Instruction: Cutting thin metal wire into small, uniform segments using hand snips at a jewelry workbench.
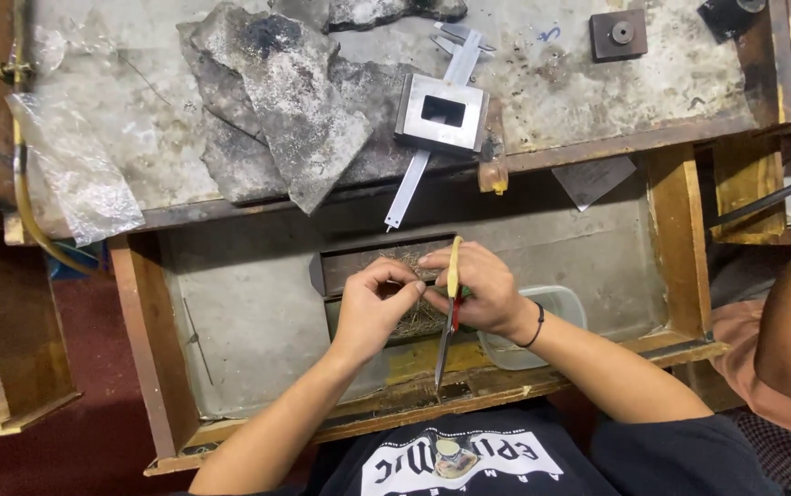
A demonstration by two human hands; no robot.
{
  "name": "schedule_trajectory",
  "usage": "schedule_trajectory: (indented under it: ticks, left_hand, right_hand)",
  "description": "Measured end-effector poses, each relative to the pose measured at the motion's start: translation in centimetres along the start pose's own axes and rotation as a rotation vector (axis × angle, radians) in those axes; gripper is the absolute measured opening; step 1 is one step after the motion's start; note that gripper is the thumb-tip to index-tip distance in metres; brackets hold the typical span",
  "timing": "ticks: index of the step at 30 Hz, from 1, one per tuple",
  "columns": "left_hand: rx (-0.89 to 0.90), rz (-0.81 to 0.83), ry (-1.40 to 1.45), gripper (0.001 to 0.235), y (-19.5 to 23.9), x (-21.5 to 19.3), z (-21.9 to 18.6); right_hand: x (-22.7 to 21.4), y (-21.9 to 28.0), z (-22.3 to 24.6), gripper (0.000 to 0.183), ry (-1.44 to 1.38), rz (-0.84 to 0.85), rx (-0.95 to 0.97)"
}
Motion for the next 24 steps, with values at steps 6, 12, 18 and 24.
schedule_trajectory:
  ticks: [6, 12, 18, 24]
  left_hand:
    - [-0.005, -0.009, -0.073, 0.005, -0.2, -0.5, -0.3]
    - [-0.015, 0.012, -0.140, 0.006, -0.3, -0.3, -0.9]
    - [-0.021, 0.021, -0.185, 0.005, 0.1, -0.5, -0.9]
    - [0.039, -0.059, -0.090, 0.011, 0.9, -0.7, -0.8]
  right_hand:
    - [-0.8, -1.7, 0.2, 0.019, -0.093, 0.164, 0.266]
    - [0.9, 0.6, -2.4, 0.030, -0.487, 0.187, 0.980]
    - [1.5, 1.3, -2.6, 0.028, -0.531, 0.133, 0.990]
    - [2.8, 2.0, -2.6, 0.030, -0.584, 0.043, 0.998]
Point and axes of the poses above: each hand's wrist, its own y-axis away from the middle knuckle, its own x-axis out of the palm, z = x × y, the point moved 6 cm from there along -y, towards the middle knuckle, and after that the axes turned 12 degrees about y, right-handed, at the moved point
